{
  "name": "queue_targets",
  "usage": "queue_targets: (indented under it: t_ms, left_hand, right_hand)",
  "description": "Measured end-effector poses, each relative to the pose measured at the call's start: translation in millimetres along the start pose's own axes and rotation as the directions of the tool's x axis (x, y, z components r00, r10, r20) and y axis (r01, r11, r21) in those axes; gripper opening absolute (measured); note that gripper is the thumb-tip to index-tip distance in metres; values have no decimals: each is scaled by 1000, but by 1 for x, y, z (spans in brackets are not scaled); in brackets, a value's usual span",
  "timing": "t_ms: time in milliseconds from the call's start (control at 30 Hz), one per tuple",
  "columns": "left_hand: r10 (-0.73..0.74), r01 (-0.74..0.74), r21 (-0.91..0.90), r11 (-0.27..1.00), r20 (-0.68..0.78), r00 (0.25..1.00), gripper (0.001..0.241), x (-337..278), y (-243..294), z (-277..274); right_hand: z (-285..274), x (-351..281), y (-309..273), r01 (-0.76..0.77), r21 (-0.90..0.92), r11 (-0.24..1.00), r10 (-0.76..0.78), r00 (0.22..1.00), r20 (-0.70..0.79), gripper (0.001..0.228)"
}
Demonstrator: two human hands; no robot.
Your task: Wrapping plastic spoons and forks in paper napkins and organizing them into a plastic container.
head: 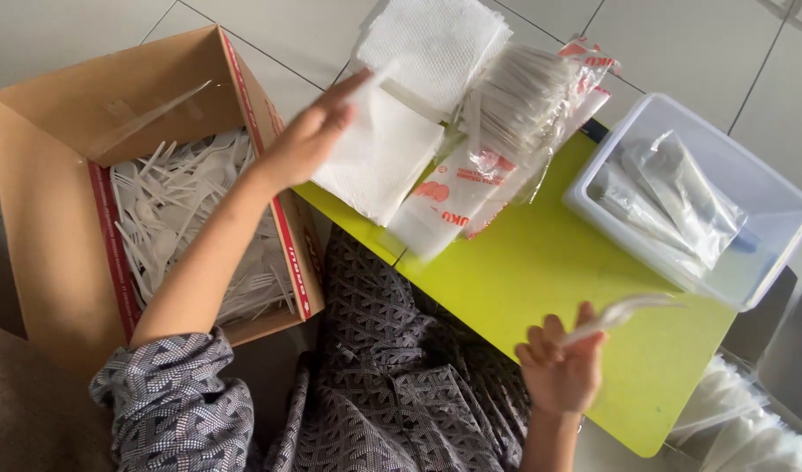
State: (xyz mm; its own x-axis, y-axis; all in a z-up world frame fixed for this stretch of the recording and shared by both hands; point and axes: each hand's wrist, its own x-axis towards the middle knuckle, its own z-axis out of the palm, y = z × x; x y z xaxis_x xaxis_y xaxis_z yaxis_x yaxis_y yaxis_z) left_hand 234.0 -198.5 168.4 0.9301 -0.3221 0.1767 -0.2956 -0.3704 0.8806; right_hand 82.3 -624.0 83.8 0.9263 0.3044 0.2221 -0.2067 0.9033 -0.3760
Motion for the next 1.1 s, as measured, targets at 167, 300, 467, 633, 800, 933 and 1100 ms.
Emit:
queue_targets:
  t_ms: [167,300,467,633,800,933,1100]
  left_hand:
    - [81,-88,-77,993,-84,993,64,-7,25,-21]
    - [296,-269,186,945,-139,945,49,-9,44,-21]
    - [172,-128,595,794,-17,985,53,-8,12,5]
    - [-76,42,421,906,63,995,52,-13,1,28]
    - [54,-80,544,835,65,996,48,-29,-13,45]
    - [47,-24,391,920,-48,998,51,-38,16,59]
    - [210,-219,710,669,101,972,67,-70,42,116]
  right_hand:
    - [-2,-30,-35,112,-173,978,-140,977,-162,35]
    - [-4,-40,-38,134,-294,946,-211,945,-250,34]
    - [-16,-44,-28,86,-264,961,-138,973,-186,36]
    - [-17,-37,-19,24,-323,946,-75,987,-145,38]
    - [-13,-34,-11,-20,-311,950,-73,956,-284,38]
    - [-1,-9,5,-185,-436,881,3,923,-386,46]
    - [24,43,74,-191,-410,892,118,974,-195,49]
